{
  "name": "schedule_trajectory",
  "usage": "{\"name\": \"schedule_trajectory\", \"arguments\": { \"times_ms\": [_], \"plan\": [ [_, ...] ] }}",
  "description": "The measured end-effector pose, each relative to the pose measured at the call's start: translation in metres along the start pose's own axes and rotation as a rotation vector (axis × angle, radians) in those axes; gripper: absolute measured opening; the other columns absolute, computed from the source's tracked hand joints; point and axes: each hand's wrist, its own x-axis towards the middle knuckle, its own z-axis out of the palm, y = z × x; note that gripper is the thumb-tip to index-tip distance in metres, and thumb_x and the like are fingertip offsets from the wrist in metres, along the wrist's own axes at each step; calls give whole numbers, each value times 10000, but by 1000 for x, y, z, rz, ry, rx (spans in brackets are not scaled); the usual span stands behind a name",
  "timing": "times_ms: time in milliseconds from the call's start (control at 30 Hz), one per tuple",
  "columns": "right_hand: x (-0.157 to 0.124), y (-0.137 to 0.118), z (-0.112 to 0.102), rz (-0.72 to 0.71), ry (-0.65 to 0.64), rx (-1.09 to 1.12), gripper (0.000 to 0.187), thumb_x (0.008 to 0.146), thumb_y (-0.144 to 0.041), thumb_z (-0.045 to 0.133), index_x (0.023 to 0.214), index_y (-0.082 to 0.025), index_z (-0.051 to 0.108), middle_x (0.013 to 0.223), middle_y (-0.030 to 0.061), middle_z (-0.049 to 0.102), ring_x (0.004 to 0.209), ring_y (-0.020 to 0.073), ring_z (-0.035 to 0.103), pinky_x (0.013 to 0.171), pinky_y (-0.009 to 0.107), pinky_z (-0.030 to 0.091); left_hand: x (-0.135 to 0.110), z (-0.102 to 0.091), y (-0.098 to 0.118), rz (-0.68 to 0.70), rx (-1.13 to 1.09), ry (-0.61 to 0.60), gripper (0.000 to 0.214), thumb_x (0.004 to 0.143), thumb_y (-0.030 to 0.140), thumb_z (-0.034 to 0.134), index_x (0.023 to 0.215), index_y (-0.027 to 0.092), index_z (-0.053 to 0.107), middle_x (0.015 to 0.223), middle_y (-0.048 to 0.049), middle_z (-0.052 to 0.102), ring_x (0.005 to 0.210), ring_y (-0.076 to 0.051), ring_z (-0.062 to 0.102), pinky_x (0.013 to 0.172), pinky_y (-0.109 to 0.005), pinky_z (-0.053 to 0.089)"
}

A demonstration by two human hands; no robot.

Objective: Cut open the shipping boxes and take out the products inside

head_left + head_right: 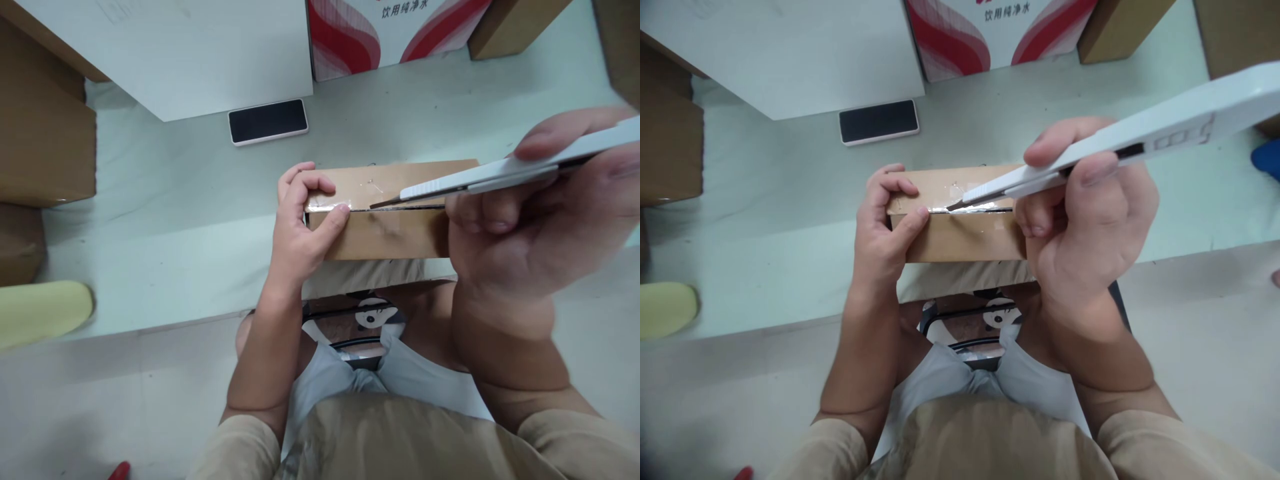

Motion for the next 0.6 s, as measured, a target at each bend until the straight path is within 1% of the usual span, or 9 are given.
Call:
{"name": "schedule_trajectory", "arguments": {
  "times_ms": [133, 267, 333, 433, 533, 567, 600],
  "plan": [
    [0, 3, 2, -22, -33, 163, 500, 1079, -587, 399, 776, -216, 541, 548, -56, 240, 426, 40, 300, 408, 200, 269, 0, 0, -1, -7, -58, -22, 372, 909, 622, 679, 1036, 278, 620, 1175, -73, 643, 1422, -306, 508, 1215, -489, 445],
    [2, 11, 3, -85, -58, 253, 491, 1075, -586, 427, 801, -232, 628, 530, -59, 248, 406, 28, 288, 387, 180, 257, 1, -1, -3, -3, -100, -19, 396, 874, 637, 719, 1029, 284, 628, 1176, -64, 643, 1426, -313, 505, 1209, -497, 453],
    [3, 15, 2, -111, -76, 298, 463, 1075, -563, 451, 821, -240, 665, 528, -63, 269, 403, 26, 296, 383, 182, 271, 1, -1, -4, 5, -109, -18, 382, 871, 628, 728, 1026, 292, 633, 1165, -61, 650, 1428, -310, 505, 1201, -490, 462],
    [3, 17, 1, -119, -80, 300, 449, 1079, -532, 457, 830, -233, 682, 533, -67, 325, 413, 22, 331, 402, 183, 315, 1, 0, -5, 12, -119, -15, 378, 870, 626, 732, 1023, 294, 636, 1150, -62, 653, 1429, -312, 504, 1200, -501, 462],
    [1, 18, 0, -152, -86, 246, 500, 1082, -552, 429, 800, -219, 673, 532, -64, 306, 401, 10, 319, 398, 166, 299, 1, 0, -5, 9, -126, -5, 407, 859, 639, 740, 1027, 284, 635, 1165, -66, 646, 1425, -328, 507, 1203, -529, 451],
    [-1, 18, -1, -175, -62, 205, 514, 1078, -564, 427, 788, -216, 669, 538, -62, 295, 400, 3, 320, 405, 158, 292, 1, 0, -5, 8, -126, -3, 409, 858, 641, 741, 1028, 283, 636, 1169, -66, 646, 1422, -329, 510, 1203, -532, 450],
    [-2, 17, -3, -191, -20, 153, 520, 1067, -583, 442, 776, -215, 665, 555, -57, 309, 415, -1, 350, 424, 154, 305, 1, 0, -5, 6, -123, -3, 404, 860, 639, 740, 1028, 286, 638, 1170, -66, 647, 1420, -327, 511, 1204, -530, 451]
  ]
}}
